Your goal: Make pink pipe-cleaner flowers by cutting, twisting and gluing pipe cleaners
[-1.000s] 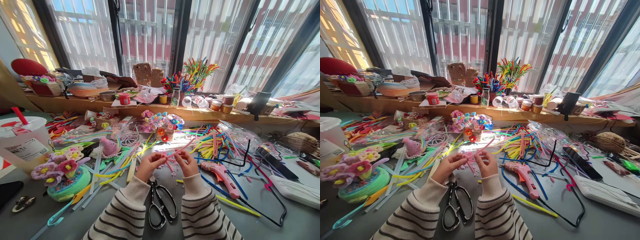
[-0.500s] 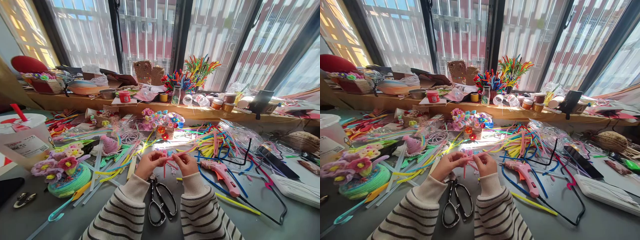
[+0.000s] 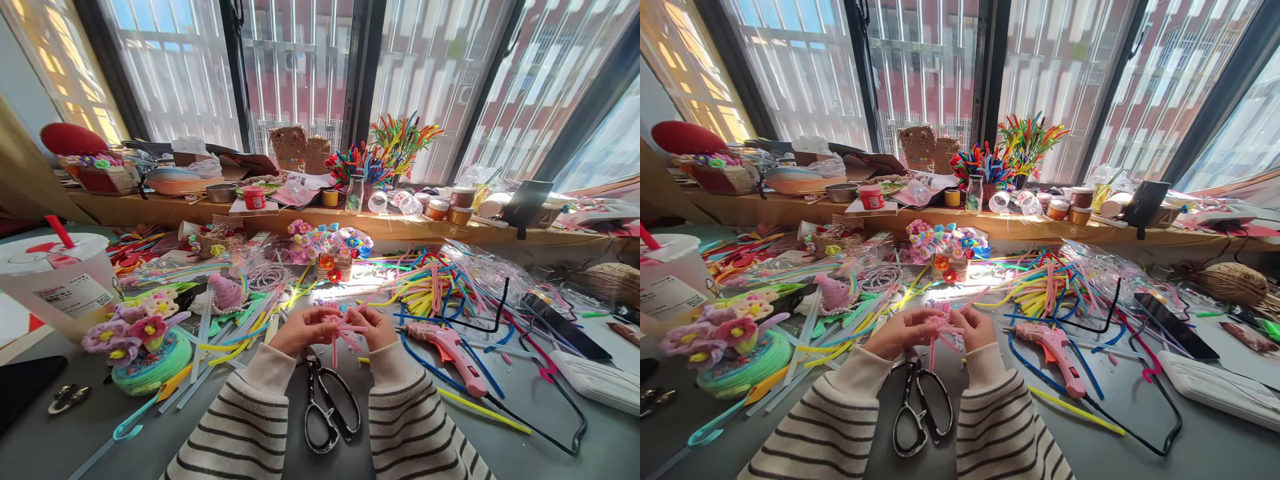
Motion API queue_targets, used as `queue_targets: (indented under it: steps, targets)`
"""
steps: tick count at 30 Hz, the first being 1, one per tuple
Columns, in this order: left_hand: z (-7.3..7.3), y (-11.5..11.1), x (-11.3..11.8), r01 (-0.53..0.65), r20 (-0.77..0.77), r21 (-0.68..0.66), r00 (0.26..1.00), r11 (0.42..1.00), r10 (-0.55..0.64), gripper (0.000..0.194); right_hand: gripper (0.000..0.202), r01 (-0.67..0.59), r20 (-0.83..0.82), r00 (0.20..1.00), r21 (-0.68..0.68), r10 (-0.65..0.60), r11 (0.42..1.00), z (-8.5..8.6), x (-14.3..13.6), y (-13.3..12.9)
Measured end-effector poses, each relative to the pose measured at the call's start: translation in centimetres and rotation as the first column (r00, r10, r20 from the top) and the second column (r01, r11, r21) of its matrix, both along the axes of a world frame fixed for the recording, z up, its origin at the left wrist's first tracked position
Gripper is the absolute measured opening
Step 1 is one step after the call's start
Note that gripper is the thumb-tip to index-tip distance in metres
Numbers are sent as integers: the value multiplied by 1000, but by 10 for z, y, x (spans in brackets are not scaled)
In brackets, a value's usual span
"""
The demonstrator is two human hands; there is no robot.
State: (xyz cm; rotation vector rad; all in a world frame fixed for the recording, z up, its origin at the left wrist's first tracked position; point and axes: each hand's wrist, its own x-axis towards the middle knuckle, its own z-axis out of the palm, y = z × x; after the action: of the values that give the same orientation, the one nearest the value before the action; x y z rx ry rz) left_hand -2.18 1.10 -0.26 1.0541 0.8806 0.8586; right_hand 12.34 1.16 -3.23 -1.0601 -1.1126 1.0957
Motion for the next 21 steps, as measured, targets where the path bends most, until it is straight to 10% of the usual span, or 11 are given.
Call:
queue_targets:
  steps: [5,21]
  targets:
    - [-3,3,2,-219,63,-61,973,974,223,23,41,68,-54,996,-10,-68,998,2,-7,-2]
    - [-7,1,3,-58,12,-63,998,996,59,24,25,102,-87,992,68,-96,992,6,-3,-6]
